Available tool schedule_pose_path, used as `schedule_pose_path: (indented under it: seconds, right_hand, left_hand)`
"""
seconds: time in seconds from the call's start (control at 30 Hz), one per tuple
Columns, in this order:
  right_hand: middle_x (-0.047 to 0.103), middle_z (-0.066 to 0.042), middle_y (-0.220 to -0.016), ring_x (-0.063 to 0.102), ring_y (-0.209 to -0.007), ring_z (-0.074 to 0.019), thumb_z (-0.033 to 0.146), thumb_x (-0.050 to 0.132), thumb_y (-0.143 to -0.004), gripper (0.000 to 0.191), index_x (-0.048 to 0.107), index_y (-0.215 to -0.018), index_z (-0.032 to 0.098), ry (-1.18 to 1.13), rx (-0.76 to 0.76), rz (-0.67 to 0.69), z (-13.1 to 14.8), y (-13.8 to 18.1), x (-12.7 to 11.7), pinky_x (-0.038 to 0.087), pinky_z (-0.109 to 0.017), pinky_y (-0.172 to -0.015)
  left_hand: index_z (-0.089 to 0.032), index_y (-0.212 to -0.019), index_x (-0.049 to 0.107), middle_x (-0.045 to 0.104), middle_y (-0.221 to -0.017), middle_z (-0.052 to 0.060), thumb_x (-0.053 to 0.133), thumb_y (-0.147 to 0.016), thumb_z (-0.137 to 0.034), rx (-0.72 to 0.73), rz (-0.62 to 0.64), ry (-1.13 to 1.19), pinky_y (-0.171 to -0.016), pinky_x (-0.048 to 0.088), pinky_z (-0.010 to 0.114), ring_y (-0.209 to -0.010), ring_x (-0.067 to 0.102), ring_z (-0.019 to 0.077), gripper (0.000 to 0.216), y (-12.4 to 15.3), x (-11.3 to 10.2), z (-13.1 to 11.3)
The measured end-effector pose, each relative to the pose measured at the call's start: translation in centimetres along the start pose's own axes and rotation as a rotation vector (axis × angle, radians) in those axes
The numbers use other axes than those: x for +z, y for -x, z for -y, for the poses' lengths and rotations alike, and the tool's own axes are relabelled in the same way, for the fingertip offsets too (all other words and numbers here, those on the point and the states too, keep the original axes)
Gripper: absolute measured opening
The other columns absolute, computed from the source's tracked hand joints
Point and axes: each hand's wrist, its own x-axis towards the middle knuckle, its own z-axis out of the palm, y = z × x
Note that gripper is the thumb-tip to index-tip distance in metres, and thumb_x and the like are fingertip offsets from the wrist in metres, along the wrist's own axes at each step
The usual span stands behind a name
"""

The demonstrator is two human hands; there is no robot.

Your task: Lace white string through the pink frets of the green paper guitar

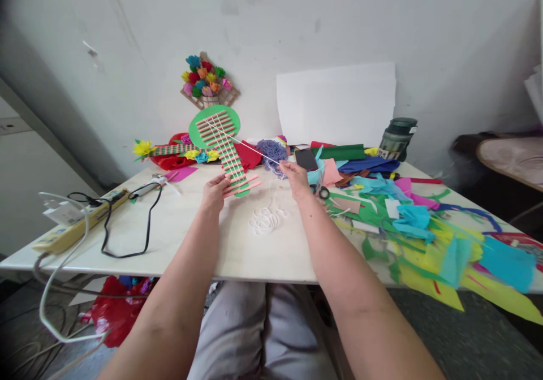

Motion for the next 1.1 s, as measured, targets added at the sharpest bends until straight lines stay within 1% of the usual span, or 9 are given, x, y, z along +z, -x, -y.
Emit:
schedule_pose_path:
  seconds: [0.07, 0.13, 0.23, 0.3, 0.47, 0.57, 0.67, 0.9, 1.1]
  right_hand:
    - [0.06, 0.0, -0.07, 0.051, -0.063, -0.0079, 0.034, 0.07, -0.055, 0.021, 0.061, -0.065, 0.018, -0.043, -0.044, -0.023, 0.4, -0.1, -0.2, 0.037, -0.022, -0.058]
    - [0.055, 0.002, -0.06, 0.044, -0.051, -0.0062, 0.035, 0.069, -0.058, 0.021, 0.06, -0.066, 0.017, -0.066, -0.027, 0.037, 1.0, 0.1, -0.2, 0.032, -0.021, -0.049]
    - [0.043, 0.005, -0.047, 0.032, -0.042, -0.0051, 0.038, 0.067, -0.06, 0.024, 0.061, -0.069, 0.017, -0.041, 0.048, 0.229, 1.9, 1.0, 0.3, 0.019, -0.021, -0.04]
    - [0.039, 0.006, -0.045, 0.03, -0.041, -0.0048, 0.038, 0.066, -0.061, 0.024, 0.061, -0.07, 0.016, -0.008, 0.087, 0.378, 2.1, 1.7, 0.9, 0.016, -0.021, -0.04]
    - [0.046, 0.004, -0.047, 0.036, -0.043, -0.0046, 0.034, 0.066, -0.062, 0.021, 0.064, -0.069, 0.014, 0.149, 0.19, 0.749, 1.1, 3.3, 2.8, 0.022, -0.019, -0.041]
    - [0.05, 0.004, -0.047, 0.04, -0.044, -0.0053, 0.034, 0.065, -0.063, 0.021, 0.064, -0.066, 0.013, 0.242, 0.237, 0.844, -0.1, 3.7, 3.4, 0.028, -0.018, -0.043]
    - [0.052, 0.003, -0.047, 0.041, -0.044, -0.0049, 0.033, 0.065, -0.063, 0.021, 0.063, -0.064, 0.013, 0.28, 0.263, 0.851, -1.0, 3.7, 3.5, 0.028, -0.018, -0.043]
    - [0.056, 0.001, -0.047, 0.045, -0.044, -0.0055, 0.024, 0.067, -0.059, 0.013, 0.06, -0.058, 0.013, 0.304, 0.372, 0.743, -1.3, 3.9, 3.8, 0.028, -0.017, -0.041]
    - [0.051, 0.003, -0.042, 0.03, -0.037, -0.0026, 0.018, 0.064, -0.056, 0.008, 0.059, -0.054, 0.013, 0.288, 0.42, 0.685, -1.3, 3.8, 4.1, 0.017, -0.016, -0.037]
  left_hand:
    - [-0.01, -0.092, 0.06, 0.068, -0.079, 0.009, 0.07, -0.062, -0.021, 0.009, 0.0, -0.011, -0.063, 0.056, 0.034, -0.07, 0.067, 0.0225, 0.034, -0.1, 0.0, 0.1]
    - [-0.01, -0.093, 0.06, 0.068, -0.078, 0.008, 0.07, -0.062, -0.021, 0.024, -0.006, -0.015, -0.063, 0.056, 0.034, -0.07, 0.067, 0.0226, 0.035, -0.2, 0.0, 0.3]
    - [-0.01, -0.093, 0.059, 0.068, -0.078, 0.008, 0.07, -0.063, -0.021, 0.033, -0.028, -0.025, -0.063, 0.056, 0.035, -0.07, 0.067, 0.0227, 0.034, -0.3, 0.2, 0.5]
    - [-0.011, -0.093, 0.058, 0.068, -0.078, 0.008, 0.069, -0.064, -0.021, 0.032, -0.054, -0.029, -0.063, 0.056, 0.035, -0.07, 0.067, 0.0224, 0.033, -0.3, 0.3, 0.6]
    - [-0.012, -0.091, 0.057, 0.068, -0.076, 0.008, 0.066, -0.067, -0.021, 0.015, -0.073, -0.025, -0.06, 0.055, 0.031, -0.068, 0.067, 0.0206, 0.028, -0.3, 0.6, 0.9]
    - [-0.012, -0.092, 0.057, 0.068, -0.077, 0.007, 0.066, -0.067, -0.022, 0.029, -0.092, -0.023, -0.06, 0.055, 0.029, -0.068, 0.066, 0.0191, 0.029, -0.4, 0.7, 1.0]
    - [-0.012, -0.094, 0.057, 0.067, -0.077, 0.006, 0.067, -0.066, -0.021, 0.029, -0.13, -0.023, -0.06, 0.055, 0.029, -0.065, 0.066, 0.0179, 0.031, -0.4, 0.7, 0.9]
    - [-0.012, -0.091, 0.057, 0.065, -0.071, 0.004, 0.065, -0.065, -0.019, 0.019, -0.156, 0.004, -0.063, 0.054, 0.03, -0.063, 0.065, 0.0159, 0.027, -0.3, 1.0, 0.7]
    - [-0.012, -0.089, 0.058, 0.065, -0.074, 0.004, 0.065, -0.065, -0.021, 0.033, -0.133, 0.031, -0.066, 0.054, 0.033, -0.064, 0.065, 0.0169, 0.027, -0.7, 0.6, 1.1]
